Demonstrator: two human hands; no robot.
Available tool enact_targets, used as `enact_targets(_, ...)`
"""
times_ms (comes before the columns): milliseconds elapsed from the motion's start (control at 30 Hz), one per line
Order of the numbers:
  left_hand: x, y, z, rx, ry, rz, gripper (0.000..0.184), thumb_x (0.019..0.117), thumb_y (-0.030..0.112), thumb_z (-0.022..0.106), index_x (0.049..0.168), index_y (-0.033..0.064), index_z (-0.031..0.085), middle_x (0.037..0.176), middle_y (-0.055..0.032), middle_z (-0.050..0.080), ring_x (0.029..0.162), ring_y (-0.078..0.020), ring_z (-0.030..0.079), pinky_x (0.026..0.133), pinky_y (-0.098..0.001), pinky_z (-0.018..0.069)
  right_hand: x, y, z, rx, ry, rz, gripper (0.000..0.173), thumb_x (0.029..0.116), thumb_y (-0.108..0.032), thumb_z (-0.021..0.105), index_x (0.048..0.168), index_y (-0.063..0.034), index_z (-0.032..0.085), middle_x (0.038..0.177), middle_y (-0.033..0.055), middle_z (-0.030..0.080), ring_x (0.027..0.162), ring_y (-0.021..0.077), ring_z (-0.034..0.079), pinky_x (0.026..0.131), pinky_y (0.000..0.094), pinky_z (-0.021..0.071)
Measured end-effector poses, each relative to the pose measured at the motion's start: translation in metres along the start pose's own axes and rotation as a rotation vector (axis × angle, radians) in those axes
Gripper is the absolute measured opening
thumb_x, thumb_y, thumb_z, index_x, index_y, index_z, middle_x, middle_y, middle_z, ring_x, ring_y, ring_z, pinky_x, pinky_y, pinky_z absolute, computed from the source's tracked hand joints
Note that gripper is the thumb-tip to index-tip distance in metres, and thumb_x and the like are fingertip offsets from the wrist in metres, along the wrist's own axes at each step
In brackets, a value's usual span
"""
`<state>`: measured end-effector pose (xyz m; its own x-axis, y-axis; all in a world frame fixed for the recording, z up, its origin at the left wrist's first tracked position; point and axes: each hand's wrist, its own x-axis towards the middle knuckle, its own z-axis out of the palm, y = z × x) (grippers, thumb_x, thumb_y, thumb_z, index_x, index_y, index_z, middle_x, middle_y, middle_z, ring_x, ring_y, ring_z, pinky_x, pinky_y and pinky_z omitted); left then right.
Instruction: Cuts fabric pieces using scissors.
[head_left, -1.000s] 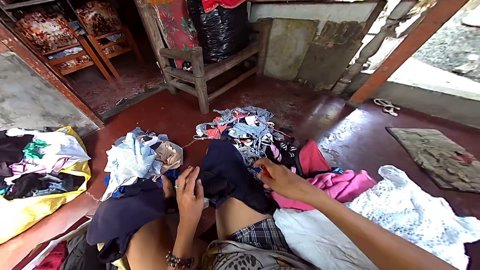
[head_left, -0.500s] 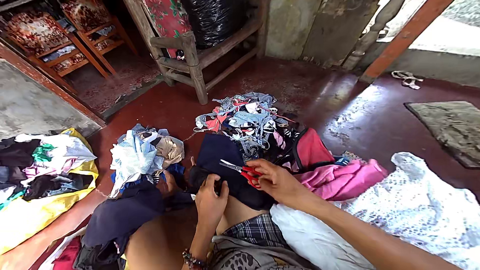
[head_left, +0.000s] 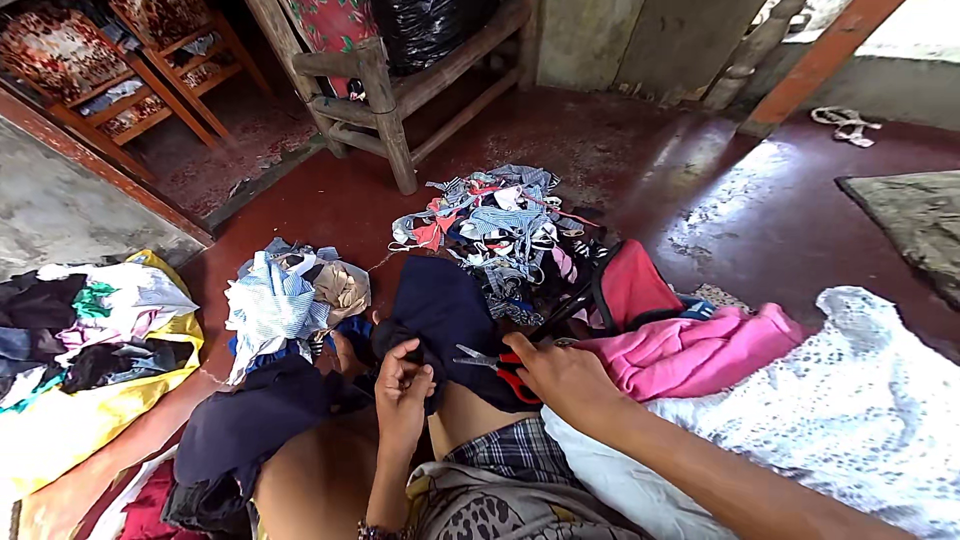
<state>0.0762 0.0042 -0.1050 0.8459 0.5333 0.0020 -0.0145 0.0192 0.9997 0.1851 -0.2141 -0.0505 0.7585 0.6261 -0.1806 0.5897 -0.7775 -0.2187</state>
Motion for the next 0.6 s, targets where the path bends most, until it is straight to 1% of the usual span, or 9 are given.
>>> enact_targets(67,-0.001,-0.007,-0.003,0.183,-0.065,0.104,0.035,0.0958,0.008,0.060,0.130,0.0091,0.069,0.092,-0.0075,0.070,0.074,-0.0160,0.067,0.065,-0.0303,0.0594,0.001,0.001,-0.009,0.073,-0.046,0.001,0.041,0.0962,-0.035,0.069,0.130,-0.0142,0.058,0.086,0.0123,0.070,0.080,0.0354,0.070,0.068,0.0537,0.0557)
enact_targets(133,-0.003,-0.011,-0.004,0.392,-0.104,0.208,0.030,0.0972,0.011,0.056,0.119,0.0134,0.076,0.095,-0.0028,0.068,0.075,-0.0084,0.063,0.065,-0.0239,0.0552,0.001,0.004,-0.012,0.190,-0.079,-0.001,0.045,0.0939,-0.049,0.069,0.124,-0.0170,0.061,0.084,0.0085,0.069,0.080,0.0314,0.069,0.070,0.0538,0.0539)
enact_targets(200,-0.005,-0.011,0.000,0.566,-0.083,0.297,0.029,0.0938,0.014,0.057,0.114,0.0136,0.078,0.091,-0.0004,0.067,0.074,-0.0038,0.060,0.065,-0.0207,0.0529,0.001,0.008,-0.004,0.259,-0.023,-0.062,0.039,0.0957,-0.055,0.064,0.111,-0.0196,0.067,0.080,0.0048,0.068,0.077,0.0267,0.069,0.066,0.0522,0.0545)
enact_targets(267,-0.008,-0.007,0.005,0.679,-0.053,0.328,0.027,0.0934,0.029,0.065,0.111,0.0130,0.078,0.092,0.0002,0.065,0.072,-0.0027,0.060,0.062,-0.0195,0.0534,0.000,0.011,0.003,0.290,0.027,-0.114,0.038,0.0996,-0.056,0.057,0.101,-0.0200,0.069,0.077,0.0028,0.067,0.075,0.0238,0.068,0.064,0.0507,0.0544)
enact_targets(300,-0.008,-0.004,0.009,0.730,-0.036,0.314,0.034,0.0923,0.041,0.068,0.112,0.0139,0.077,0.094,0.0001,0.065,0.072,-0.0033,0.060,0.061,-0.0204,0.0537,0.000,0.011,0.005,0.294,0.050,-0.130,0.039,0.1012,-0.055,0.054,0.097,-0.0192,0.069,0.074,0.0029,0.065,0.072,0.0238,0.068,0.061,0.0504,0.0538)
enact_targets(367,-0.009,0.000,0.016,0.812,-0.009,0.249,0.043,0.0897,0.052,0.070,0.112,0.0156,0.076,0.103,-0.0023,0.069,0.085,-0.0108,0.067,0.071,-0.0318,0.0592,-0.001,0.009,0.003,0.293,0.044,-0.114,0.044,0.1025,-0.057,0.050,0.092,-0.0184,0.068,0.071,0.0029,0.064,0.071,0.0237,0.067,0.061,0.0502,0.0529)
enact_targets(433,-0.006,0.000,0.023,0.838,0.017,0.203,0.035,0.0912,0.046,0.070,0.108,0.0157,0.075,0.104,-0.0039,0.071,0.093,-0.0178,0.070,0.080,-0.0417,0.0597,-0.002,0.009,0.003,0.343,0.040,-0.103,0.049,0.1026,-0.061,0.045,0.090,-0.0194,0.069,0.069,0.0006,0.063,0.069,0.0203,0.067,0.063,0.0483,0.0531)
enact_targets(467,-0.004,0.000,0.026,0.838,0.027,0.192,0.029,0.0917,0.040,0.070,0.106,0.0160,0.076,0.103,-0.0035,0.072,0.095,-0.0190,0.070,0.082,-0.0435,0.0592,-0.002,0.008,0.001,0.415,0.007,-0.088,0.051,0.1031,-0.061,0.045,0.093,-0.0202,0.073,0.071,-0.0009,0.066,0.071,0.0183,0.067,0.067,0.0480,0.0540)
enact_targets(600,-0.001,0.002,0.025,0.786,-0.013,0.197,0.018,0.0934,0.026,0.066,0.104,0.0165,0.076,0.100,0.0006,0.073,0.091,-0.0127,0.070,0.080,-0.0361,0.0591,-0.002,0.010,-0.003,0.533,-0.084,-0.074,0.052,0.1029,-0.064,0.041,0.089,-0.0233,0.072,0.068,-0.0066,0.062,0.065,0.0101,0.062,0.066,0.0402,0.0520)
